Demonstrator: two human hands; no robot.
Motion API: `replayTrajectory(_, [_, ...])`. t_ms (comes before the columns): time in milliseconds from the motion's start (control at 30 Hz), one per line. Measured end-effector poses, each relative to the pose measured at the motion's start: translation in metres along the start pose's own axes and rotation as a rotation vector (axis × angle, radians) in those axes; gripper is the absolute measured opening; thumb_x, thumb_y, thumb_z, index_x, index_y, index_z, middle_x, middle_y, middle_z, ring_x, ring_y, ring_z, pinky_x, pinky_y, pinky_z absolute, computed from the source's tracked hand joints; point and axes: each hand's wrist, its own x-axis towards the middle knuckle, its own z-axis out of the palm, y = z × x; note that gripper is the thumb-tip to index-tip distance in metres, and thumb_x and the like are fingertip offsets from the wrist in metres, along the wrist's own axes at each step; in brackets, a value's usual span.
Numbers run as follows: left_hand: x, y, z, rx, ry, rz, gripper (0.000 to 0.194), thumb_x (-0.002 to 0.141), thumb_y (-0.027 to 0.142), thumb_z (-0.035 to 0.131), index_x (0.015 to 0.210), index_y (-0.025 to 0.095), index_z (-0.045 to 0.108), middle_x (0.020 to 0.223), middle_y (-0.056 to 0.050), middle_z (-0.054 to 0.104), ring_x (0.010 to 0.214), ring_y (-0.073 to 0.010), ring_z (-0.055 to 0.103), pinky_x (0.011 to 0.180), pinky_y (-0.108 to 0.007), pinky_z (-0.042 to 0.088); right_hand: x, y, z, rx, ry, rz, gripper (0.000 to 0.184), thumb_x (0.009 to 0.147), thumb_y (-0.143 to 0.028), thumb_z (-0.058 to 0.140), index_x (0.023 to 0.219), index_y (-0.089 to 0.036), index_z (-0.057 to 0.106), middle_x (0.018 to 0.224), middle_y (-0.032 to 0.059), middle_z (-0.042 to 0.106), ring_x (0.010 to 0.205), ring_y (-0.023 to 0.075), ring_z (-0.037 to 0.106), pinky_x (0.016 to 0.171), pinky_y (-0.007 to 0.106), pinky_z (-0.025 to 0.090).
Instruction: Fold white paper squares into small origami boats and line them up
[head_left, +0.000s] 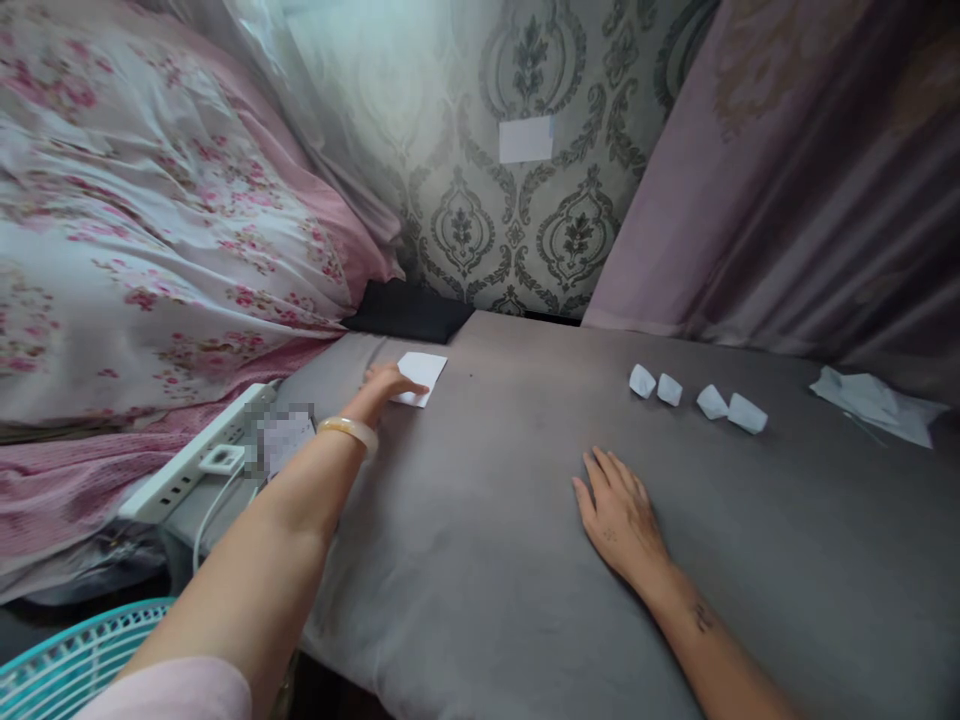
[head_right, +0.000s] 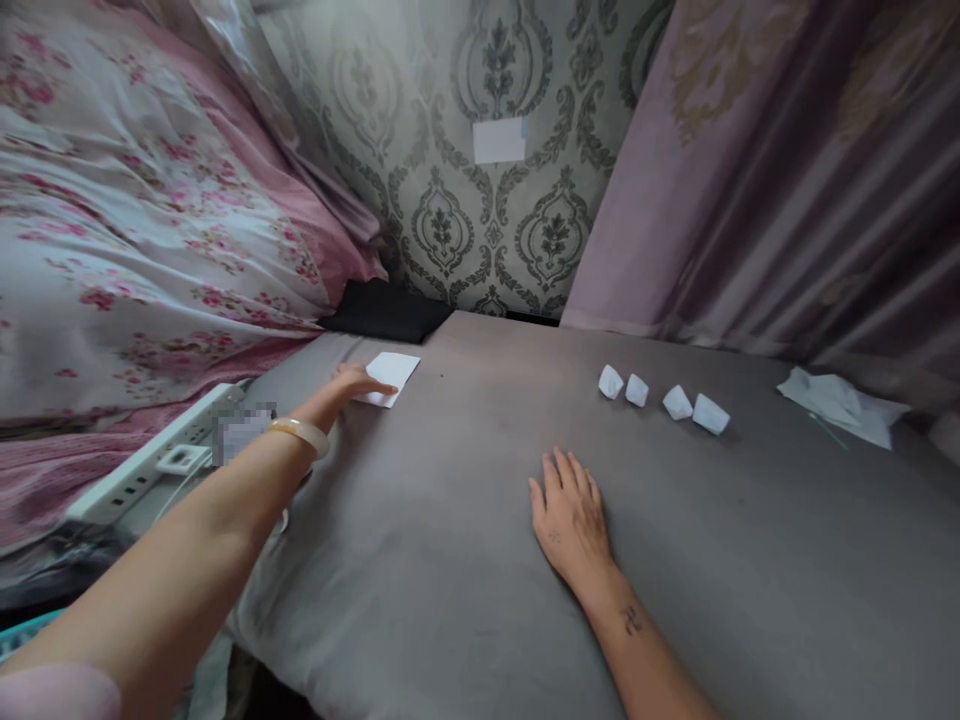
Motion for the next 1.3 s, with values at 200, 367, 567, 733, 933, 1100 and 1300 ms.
replayTrajectory(200, [-0.006, 0.003, 0.001, 0.061, -0.058, -0.126, 0.101, 0.042, 0.055, 0.083, 0.127, 0.013, 0.05, 0.143, -0.024, 0.036, 0.13, -0.0453, 0.032, 0.098, -0.049, 0.037, 0.0, 0.0, 0.0, 0.002, 0.017, -0.006, 0.049, 0.094, -0.036, 0.03, 0.127, -0.009, 0.055, 0.136, 0.015, 0.051, 0.128, 0.0292, 0.042, 0.103, 0.046, 0.035])
replayTrajectory(367, [-0.016, 0.004, 0.003, 0.053, -0.034, -0.142, 0.103, 0.048, 0.056, 0.08, 0.132, 0.012, 0.042, 0.145, -0.025, 0.031, 0.133, -0.0413, 0.029, 0.101, -0.049, 0.034, 0.0, 0.0, 0.001, 0.003, 0.01, -0.001, 0.049, 0.094, -0.035, 0.032, 0.127, -0.007, 0.055, 0.136, 0.0151, 0.051, 0.127, 0.0299, 0.042, 0.104, 0.046, 0.034])
replayTrajectory(567, [-0.025, 0.005, 0.003, 0.042, 0.053, -0.137, 0.101, 0.047, 0.055, 0.081, 0.13, 0.012, 0.041, 0.143, -0.024, 0.033, 0.134, -0.0407, 0.027, 0.104, -0.049, 0.029, 0.0, 0.0, 0.0, -0.011, -0.01, -0.004, 0.05, 0.094, -0.035, 0.032, 0.128, -0.007, 0.054, 0.137, 0.0145, 0.05, 0.128, 0.0299, 0.042, 0.104, 0.045, 0.034])
replayTrajectory(733, [-0.033, 0.011, 0.0, 0.014, 0.104, -0.086, 0.096, 0.05, 0.044, 0.084, 0.127, 0.006, 0.041, 0.135, -0.027, 0.042, 0.131, -0.0421, 0.033, 0.103, -0.05, 0.029, 0.0, -0.002, -0.002, -0.025, -0.015, -0.002, 0.049, 0.094, -0.034, 0.032, 0.128, -0.006, 0.054, 0.137, 0.015, 0.05, 0.127, 0.03, 0.042, 0.105, 0.045, 0.033])
replayTrajectory(933, [-0.054, 0.028, -0.015, -0.063, 0.234, 0.047, 0.045, 0.084, 0.018, 0.049, 0.127, 0.009, 0.039, 0.117, -0.019, 0.06, 0.112, -0.031, 0.055, 0.092, -0.041, 0.04, 0.0, -0.003, -0.004, -0.017, -0.009, 0.002, 0.047, 0.094, -0.033, 0.034, 0.128, -0.007, 0.055, 0.137, 0.0151, 0.051, 0.127, 0.0301, 0.043, 0.104, 0.046, 0.034])
replayTrajectory(1100, [-0.101, 0.062, -0.022, 0.004, 0.49, 0.414, 0.029, 0.087, 0.014, 0.041, 0.113, 0.015, 0.055, 0.109, -0.013, 0.061, 0.104, -0.0274, 0.056, 0.085, -0.036, 0.042, 0.0, -0.004, -0.006, 0.033, -0.007, 0.01, 0.045, 0.093, -0.031, 0.037, 0.127, -0.007, 0.055, 0.136, 0.0162, 0.051, 0.128, 0.0309, 0.042, 0.104, 0.047, 0.034])
replayTrajectory(1300, [-0.19, 0.099, 0.028, 0.316, 0.297, 0.885, 0.022, 0.085, 0.008, 0.044, 0.096, 0.014, 0.062, 0.1, -0.014, 0.059, 0.094, -0.0259, 0.054, 0.079, -0.036, 0.042, 0.0, -0.003, -0.013, 0.195, 0.029, 0.011, 0.044, 0.091, -0.024, 0.042, 0.132, -0.009, 0.048, 0.132, 0.0158, 0.053, 0.122, 0.0272, 0.047, 0.102, 0.043, 0.039])
